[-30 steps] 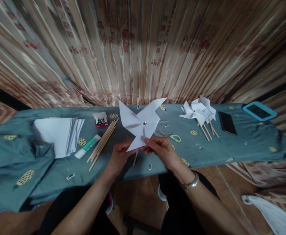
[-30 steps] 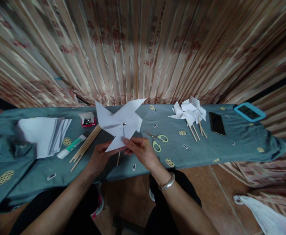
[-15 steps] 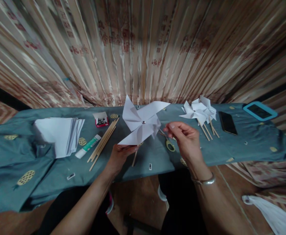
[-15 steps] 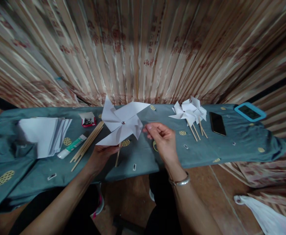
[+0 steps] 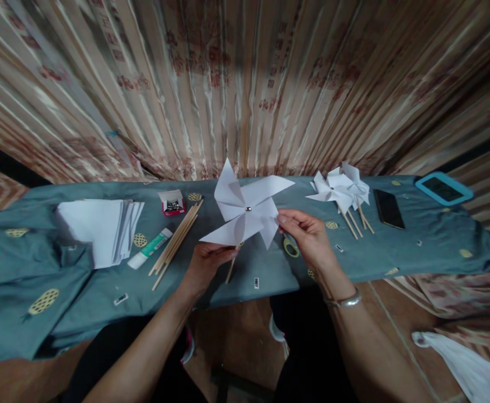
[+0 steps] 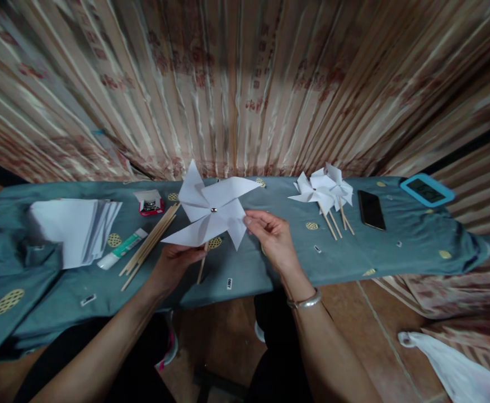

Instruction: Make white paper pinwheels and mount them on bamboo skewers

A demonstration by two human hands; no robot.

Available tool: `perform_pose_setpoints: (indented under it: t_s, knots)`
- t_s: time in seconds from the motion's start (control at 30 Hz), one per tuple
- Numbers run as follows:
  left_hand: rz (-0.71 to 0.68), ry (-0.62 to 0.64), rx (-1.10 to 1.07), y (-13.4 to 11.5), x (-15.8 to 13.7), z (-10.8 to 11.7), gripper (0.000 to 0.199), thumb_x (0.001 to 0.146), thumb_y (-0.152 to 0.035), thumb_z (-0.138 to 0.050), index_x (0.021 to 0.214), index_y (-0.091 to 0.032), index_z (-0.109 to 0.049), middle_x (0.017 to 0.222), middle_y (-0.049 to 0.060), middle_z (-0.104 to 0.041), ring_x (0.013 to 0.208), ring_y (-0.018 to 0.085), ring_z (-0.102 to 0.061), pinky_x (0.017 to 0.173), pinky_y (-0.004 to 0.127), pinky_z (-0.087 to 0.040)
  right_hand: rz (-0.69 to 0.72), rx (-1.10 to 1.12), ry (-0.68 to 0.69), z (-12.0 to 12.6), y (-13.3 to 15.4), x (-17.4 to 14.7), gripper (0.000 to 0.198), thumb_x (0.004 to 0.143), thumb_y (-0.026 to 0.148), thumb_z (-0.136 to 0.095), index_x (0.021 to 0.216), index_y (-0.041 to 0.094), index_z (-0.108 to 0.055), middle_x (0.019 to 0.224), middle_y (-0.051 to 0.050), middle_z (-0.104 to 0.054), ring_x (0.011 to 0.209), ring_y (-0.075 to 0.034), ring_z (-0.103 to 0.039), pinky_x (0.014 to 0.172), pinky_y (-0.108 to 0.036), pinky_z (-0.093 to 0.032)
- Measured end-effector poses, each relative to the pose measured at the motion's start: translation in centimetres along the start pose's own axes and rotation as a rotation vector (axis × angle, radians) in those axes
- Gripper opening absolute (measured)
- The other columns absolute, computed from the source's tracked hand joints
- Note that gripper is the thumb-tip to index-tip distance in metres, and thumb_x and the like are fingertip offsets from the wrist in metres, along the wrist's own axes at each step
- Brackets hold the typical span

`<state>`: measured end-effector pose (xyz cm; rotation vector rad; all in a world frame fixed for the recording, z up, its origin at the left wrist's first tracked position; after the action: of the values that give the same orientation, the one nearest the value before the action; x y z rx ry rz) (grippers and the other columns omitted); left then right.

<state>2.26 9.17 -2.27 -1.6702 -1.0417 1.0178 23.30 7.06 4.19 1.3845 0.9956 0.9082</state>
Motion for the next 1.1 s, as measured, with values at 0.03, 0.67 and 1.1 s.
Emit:
perform_pose_setpoints:
  t_s: [0.03, 0.67, 1.1]
  knots:
    - [0.006, -0.009, -0.004, 0.1, 0.0, 0.1, 0.010, 0.060, -0.022, -0.080, 0.070, -0.019, -0.078, 0.074, 0.001, -0.076, 0.077, 0.018, -0.067, 0.080, 0.029, -0.051, -0.013, 0.006, 0.004, 0.0, -0.1, 0.0, 0.018, 0.062, 0.035, -0.082, 0.076, 0.025, -0.077, 0.063, 0.003, -0.067, 0.056, -0.011, -0.053, 0.059, -0.026, -0.044]
    - [0.011, -0.022, -0.034, 0.8, 0.5, 0.6, 0.023, 0.060, -0.028, -0.080, 0.080, -0.018, -0.080, 0.079, 0.005, -0.078, 0.077, 0.021, -0.069, 0.081, 0.032, -0.052, -0.363, 0.252, 0.215, -5.0, -3.5, -2.5, 0.033, 0.053, 0.041, -0.089, 0.072, 0.018, -0.074, 0.064, 0.000, -0.073, 0.058, -0.009, -0.068, 0.055, -0.016, -0.051]
    - [-0.029, -0.032, -0.089, 0.2, 0.1, 0.2, 0.020, 0.057, -0.022, -0.082, 0.076, -0.015, -0.078, 0.079, 0.006, -0.077, 0.082, 0.024, -0.069, 0.087, 0.039, -0.052, -0.415, 0.354, 0.311, -7.6, -4.5, -3.6, 0.030, 0.057, 0.038, -0.088, 0.073, 0.016, -0.074, 0.069, -0.002, -0.076, 0.056, -0.008, -0.067, 0.054, -0.015, -0.052]
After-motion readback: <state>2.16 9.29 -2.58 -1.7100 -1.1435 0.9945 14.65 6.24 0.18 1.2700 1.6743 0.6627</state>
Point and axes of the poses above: each hand's wrist, its own x-axis towards the middle knuckle, its own z-axis out of the back of the hand, y = z × x, the point moved 9 cm from there along x, towards the middle knuckle
